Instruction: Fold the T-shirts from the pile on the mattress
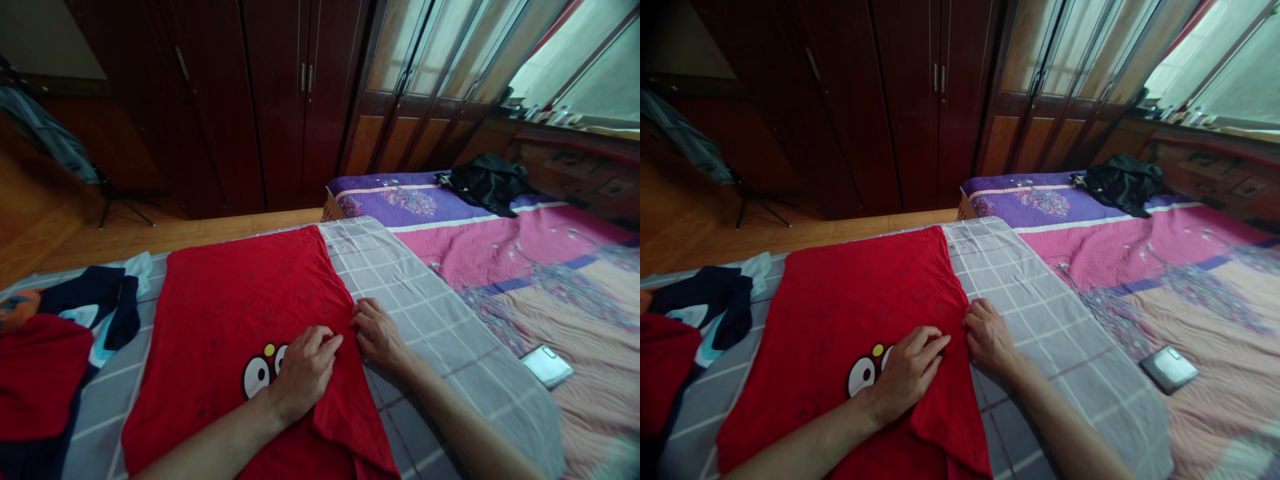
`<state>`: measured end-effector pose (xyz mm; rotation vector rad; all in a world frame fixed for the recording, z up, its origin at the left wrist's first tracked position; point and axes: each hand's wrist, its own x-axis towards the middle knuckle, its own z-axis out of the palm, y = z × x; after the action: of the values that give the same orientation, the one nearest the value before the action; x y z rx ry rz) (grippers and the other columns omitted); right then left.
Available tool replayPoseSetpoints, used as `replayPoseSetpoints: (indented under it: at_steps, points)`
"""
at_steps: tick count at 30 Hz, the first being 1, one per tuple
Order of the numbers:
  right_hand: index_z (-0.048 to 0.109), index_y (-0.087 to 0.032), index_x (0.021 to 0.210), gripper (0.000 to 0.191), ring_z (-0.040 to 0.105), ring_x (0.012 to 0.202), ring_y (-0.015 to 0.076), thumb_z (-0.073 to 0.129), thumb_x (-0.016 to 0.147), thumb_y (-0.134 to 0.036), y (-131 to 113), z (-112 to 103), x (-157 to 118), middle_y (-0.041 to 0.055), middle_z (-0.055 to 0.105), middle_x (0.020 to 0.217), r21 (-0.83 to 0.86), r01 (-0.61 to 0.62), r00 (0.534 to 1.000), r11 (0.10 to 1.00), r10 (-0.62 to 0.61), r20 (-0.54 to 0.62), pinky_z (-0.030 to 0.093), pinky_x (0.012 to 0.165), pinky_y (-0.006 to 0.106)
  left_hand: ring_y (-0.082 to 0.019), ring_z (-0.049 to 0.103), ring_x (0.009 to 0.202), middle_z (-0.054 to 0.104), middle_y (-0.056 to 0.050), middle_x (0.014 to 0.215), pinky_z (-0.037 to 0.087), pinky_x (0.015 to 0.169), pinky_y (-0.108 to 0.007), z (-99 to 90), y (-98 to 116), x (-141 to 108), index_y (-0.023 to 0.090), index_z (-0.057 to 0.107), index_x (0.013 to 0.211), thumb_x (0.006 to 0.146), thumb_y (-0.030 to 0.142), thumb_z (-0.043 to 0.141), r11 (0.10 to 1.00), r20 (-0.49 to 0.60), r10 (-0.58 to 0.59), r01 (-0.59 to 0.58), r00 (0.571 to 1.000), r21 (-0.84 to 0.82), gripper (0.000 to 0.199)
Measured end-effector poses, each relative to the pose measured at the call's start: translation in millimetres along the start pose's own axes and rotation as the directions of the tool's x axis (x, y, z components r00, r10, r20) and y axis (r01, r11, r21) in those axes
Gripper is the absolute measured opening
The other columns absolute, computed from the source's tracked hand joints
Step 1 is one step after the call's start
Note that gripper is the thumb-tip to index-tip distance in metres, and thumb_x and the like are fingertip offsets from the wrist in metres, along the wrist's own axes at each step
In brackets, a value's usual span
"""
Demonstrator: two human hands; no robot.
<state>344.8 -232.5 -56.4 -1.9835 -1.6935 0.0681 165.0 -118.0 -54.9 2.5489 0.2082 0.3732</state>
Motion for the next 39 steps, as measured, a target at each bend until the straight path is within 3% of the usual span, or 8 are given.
replayPoseSetpoints:
  at_steps: [4,10,13,18,20,26,32,39]
  points:
    - [0.061,-0.018,0.081,0.022,0.047,0.094,0.0226,0.046,0.070,-0.006,1.8,0.1,0.9,0.0077,0.056,0.090,-0.060,0.027,1.000,0.998,-0.027,0.003,0.043,0.084,0.038,-0.025,0.039,0.128,0.046,-0.009,0.138,0.033,0.108,-0.044,2.9,-4.1,-1.1,0.019,0.049,0.130,0.087,0.010,0.046,0.976,0.058,0.163,-0.170,0.985,0.138,0.045]
    - [0.059,-0.017,0.084,0.021,0.045,0.102,0.0255,0.047,0.073,-0.005,1.4,-9.2,1.3,0.0111,0.056,0.100,-0.091,-0.003,0.998,0.996,-0.003,-0.065,0.043,0.086,0.042,-0.025,0.040,0.129,0.047,-0.011,0.138,0.032,0.110,-0.044,5.2,-10.0,0.4,0.015,0.047,0.132,0.089,0.020,0.050,0.984,0.072,0.083,-0.093,0.994,0.149,0.044]
    - [0.058,-0.018,0.088,0.015,0.047,0.098,0.0235,0.049,0.078,-0.009,-24.3,-24.9,-12.9,0.0097,0.057,0.099,-0.024,-0.037,0.996,0.999,0.035,-0.079,0.044,0.083,0.039,-0.025,0.040,0.129,0.049,-0.010,0.136,0.031,0.110,-0.045,4.1,-11.1,0.2,0.017,0.047,0.132,0.089,0.022,0.051,0.988,0.083,0.096,-0.105,0.992,0.115,0.043]
    - [0.056,-0.020,0.090,0.024,0.049,0.092,0.0210,0.066,0.069,-0.016,-86.5,-42.3,-64.0,0.0055,0.055,0.097,0.130,-0.144,0.970,0.981,0.114,0.213,0.045,0.078,0.035,-0.023,0.044,0.124,0.054,-0.010,0.130,0.033,0.108,-0.041,-2.4,-8.8,3.8,0.015,0.049,0.129,0.088,0.026,0.054,0.998,0.072,0.058,-0.059,0.996,0.012,0.043]
    - [0.055,-0.019,0.089,0.025,0.049,0.094,0.0223,0.066,0.067,-0.014,-99.9,-38.5,-84.8,0.0066,0.054,0.099,0.109,-0.177,0.961,0.978,0.148,0.234,0.045,0.078,0.036,-0.023,0.049,0.117,0.057,-0.010,0.124,0.038,0.103,-0.039,-6.1,-5.6,9.7,0.015,0.050,0.128,0.088,0.032,0.055,1.000,0.069,0.024,-0.023,0.997,-0.017,0.044]
    - [0.050,-0.019,0.077,0.013,0.050,0.088,0.0211,0.047,0.077,-0.006,-98.8,-18.3,-121.9,0.0069,0.053,0.091,-0.029,-0.142,0.989,0.989,0.143,0.041,0.046,0.071,0.035,-0.023,0.054,0.100,0.064,-0.008,0.106,0.043,0.090,-0.037,-1.1,8.9,44.7,0.017,0.055,0.123,0.084,0.024,0.057,0.997,0.162,0.037,-0.047,0.986,0.055,0.040]
    - [0.047,-0.020,0.074,0.015,0.052,0.083,0.0193,0.044,0.080,-0.006,-93.3,-22.5,-138.2,0.0068,0.054,0.089,-0.147,-0.171,0.983,0.974,0.159,-0.091,0.048,0.065,0.031,-0.021,0.055,0.096,0.065,-0.004,0.099,0.043,0.084,-0.033,20.4,19.1,68.0,0.020,0.060,0.114,0.085,0.018,0.050,0.998,0.175,0.063,-0.067,0.983,0.017,0.031]
    - [0.053,-0.018,0.111,0.029,0.050,0.105,0.0235,0.048,0.083,-0.012,-97.2,-13.2,-148.5,0.0112,0.052,0.112,-0.246,-0.175,0.981,0.953,0.147,-0.129,0.051,0.080,0.035,-0.022,0.048,0.115,0.057,-0.006,0.121,0.035,0.100,-0.036,20.3,13.2,60.6,0.021,0.055,0.120,0.088,0.027,0.052,0.986,0.144,0.149,-0.159,0.978,0.060,0.033]
